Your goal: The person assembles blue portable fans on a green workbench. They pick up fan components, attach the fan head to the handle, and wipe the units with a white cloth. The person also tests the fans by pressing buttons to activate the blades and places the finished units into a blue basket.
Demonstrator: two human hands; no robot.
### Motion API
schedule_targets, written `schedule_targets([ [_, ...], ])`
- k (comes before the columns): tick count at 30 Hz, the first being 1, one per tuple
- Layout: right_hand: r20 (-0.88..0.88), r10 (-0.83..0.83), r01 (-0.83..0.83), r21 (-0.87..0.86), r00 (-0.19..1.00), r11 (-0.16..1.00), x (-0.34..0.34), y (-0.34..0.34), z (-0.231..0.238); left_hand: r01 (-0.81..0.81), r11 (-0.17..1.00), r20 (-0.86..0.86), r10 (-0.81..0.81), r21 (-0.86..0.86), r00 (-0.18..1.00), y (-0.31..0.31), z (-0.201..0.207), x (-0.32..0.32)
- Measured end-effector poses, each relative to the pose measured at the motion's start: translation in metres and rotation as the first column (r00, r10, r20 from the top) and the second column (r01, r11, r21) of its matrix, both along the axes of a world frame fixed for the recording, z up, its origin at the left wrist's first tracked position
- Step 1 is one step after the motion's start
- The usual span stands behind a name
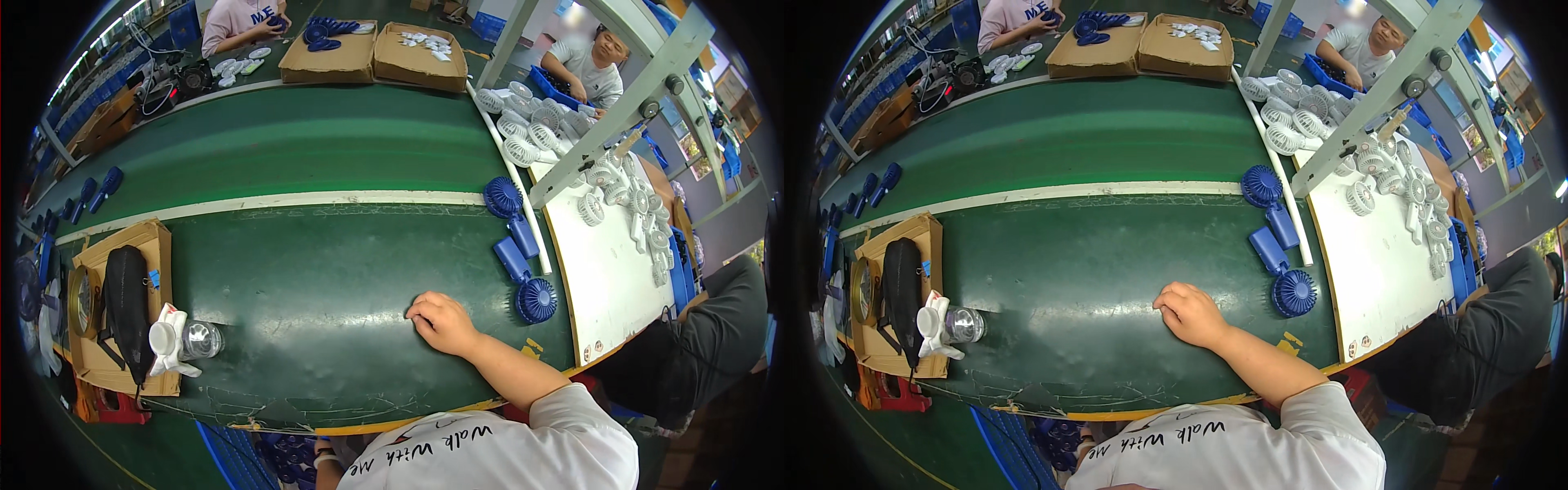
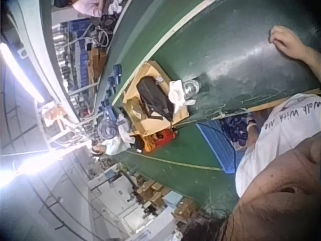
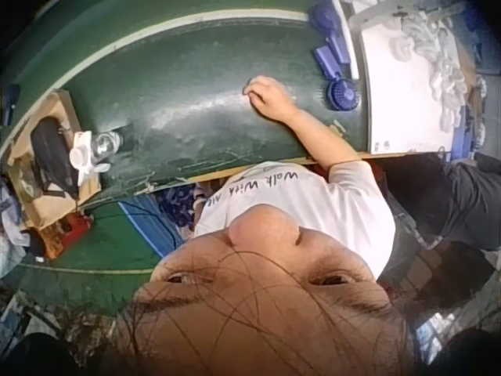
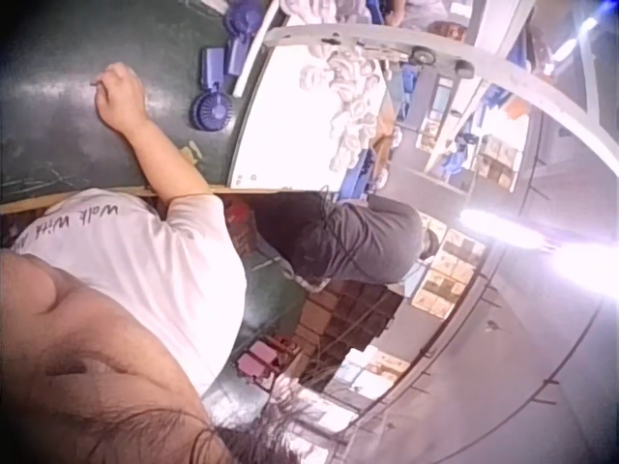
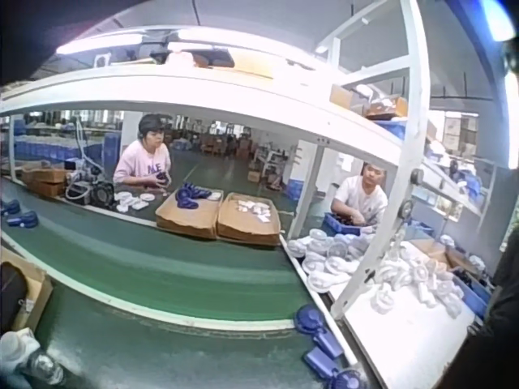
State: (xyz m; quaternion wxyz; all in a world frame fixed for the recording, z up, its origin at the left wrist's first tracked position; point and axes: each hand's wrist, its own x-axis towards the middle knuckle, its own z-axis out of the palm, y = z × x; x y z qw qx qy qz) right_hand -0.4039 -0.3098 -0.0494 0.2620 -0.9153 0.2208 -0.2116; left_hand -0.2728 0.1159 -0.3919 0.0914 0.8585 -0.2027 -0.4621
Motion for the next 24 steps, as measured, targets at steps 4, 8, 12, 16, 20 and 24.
schedule_targets([
  [4,0.001,0.008,-0.008,-0.012,1.0,1.0,0.002,0.001,0.002,0.004,1.0,-0.011,-0.004,0.017,1.0,-0.009,0.006,-0.01],
  [8,0.014,-0.012,0.012,0.008,1.0,1.0,0.003,0.002,0.004,0.007,0.999,-0.007,-0.007,0.036,1.0,-0.011,0.01,-0.004],
  [12,0.014,-0.01,0.009,0.011,1.0,1.0,0.003,0.002,0.003,0.023,0.999,-0.004,-0.023,0.049,1.0,-0.021,0.01,0.003],
  [16,0.006,0.005,-0.005,0.01,1.0,1.0,0.002,0.001,0.002,0.035,0.998,-0.004,-0.035,0.048,0.999,-0.034,0.01,0.01],
  [20,0.002,-0.002,0.001,0.018,1.0,1.0,-0.001,0.001,0.001,0.042,0.998,-0.003,-0.042,0.037,0.999,-0.044,0.011,0.013],
  [24,0.0,0.002,-0.002,0.02,1.0,1.0,0.001,0.002,0.005,0.036,0.999,0.005,-0.036,0.035,0.999,-0.044,0.016,0.02],
])
